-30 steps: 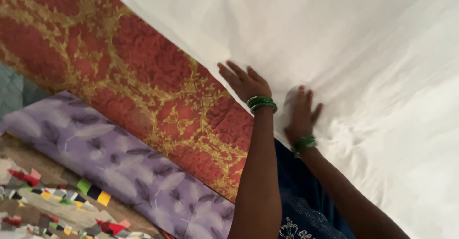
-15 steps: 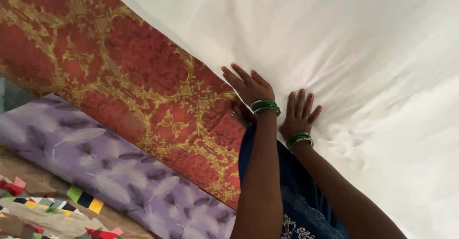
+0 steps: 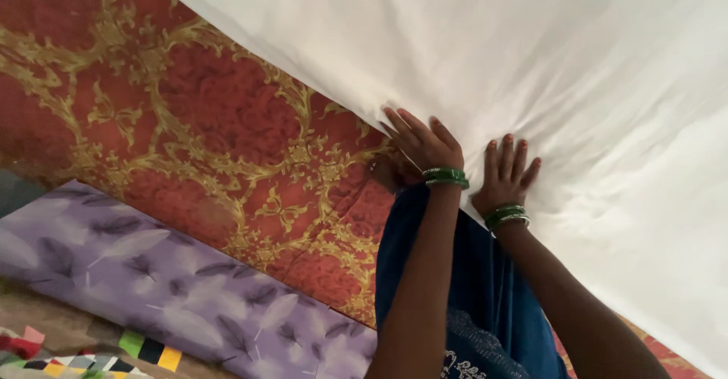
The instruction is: The person smooths a white sheet across a bed, tucking the edges under the mattress by hand while moving around the perimeter of the bed.
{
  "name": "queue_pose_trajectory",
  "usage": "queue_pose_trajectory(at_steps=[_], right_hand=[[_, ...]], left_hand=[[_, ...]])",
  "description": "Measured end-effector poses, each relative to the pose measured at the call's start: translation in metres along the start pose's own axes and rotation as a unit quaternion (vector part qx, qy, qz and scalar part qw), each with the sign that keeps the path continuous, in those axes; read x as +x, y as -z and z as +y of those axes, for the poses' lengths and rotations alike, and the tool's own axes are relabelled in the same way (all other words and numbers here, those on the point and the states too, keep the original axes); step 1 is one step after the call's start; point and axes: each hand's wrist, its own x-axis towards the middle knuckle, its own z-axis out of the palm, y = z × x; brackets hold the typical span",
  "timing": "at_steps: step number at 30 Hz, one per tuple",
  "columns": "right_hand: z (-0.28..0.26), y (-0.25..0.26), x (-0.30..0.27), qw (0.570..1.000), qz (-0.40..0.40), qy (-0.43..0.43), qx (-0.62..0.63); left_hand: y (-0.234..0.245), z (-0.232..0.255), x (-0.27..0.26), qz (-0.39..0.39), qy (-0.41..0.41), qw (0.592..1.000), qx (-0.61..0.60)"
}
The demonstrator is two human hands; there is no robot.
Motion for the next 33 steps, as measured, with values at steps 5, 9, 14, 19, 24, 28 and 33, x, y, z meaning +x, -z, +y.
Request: queue_pose_trajectory(at_steps=[5,9,14,19,24,28,33], right_hand=[[0.003,0.002,0.004,1.000,-0.007,-0.004,-0.028],[0.001,0.001,0.001,0.997,0.061,0.016,-0.044],[0.002,-0.004,-0.002,0.999,0.050,0.002,-0.018],[-0.002,0.006,-0.001,1.000,0.016,-0.013,-0.020],[-0.010,0.016,0.002,0.999,-0.019,-0.033,-0.018],[-0.010,0.018,0.000,1.000,0.002,-0.023,-0.013],[-0.008,0.012,-0.001,1.000,0.019,-0.012,-0.002]], left_hand=[[0.008,-0.041,-0.006,-0.001,0.070,0.991,-0.115],[0.004,-0.094,0.026,0.000,0.318,0.808,-0.497],[-0.001,-0.155,0.062,-0.155,0.506,0.625,-0.574],[0.011,-0.158,0.082,-0.142,0.420,0.638,-0.630],[0.027,-0.157,0.092,-0.147,0.390,0.624,-0.661],[0.028,-0.171,0.103,-0.145,0.431,0.622,-0.637],[0.039,-0.207,0.132,-0.163,0.361,0.573,-0.718]])
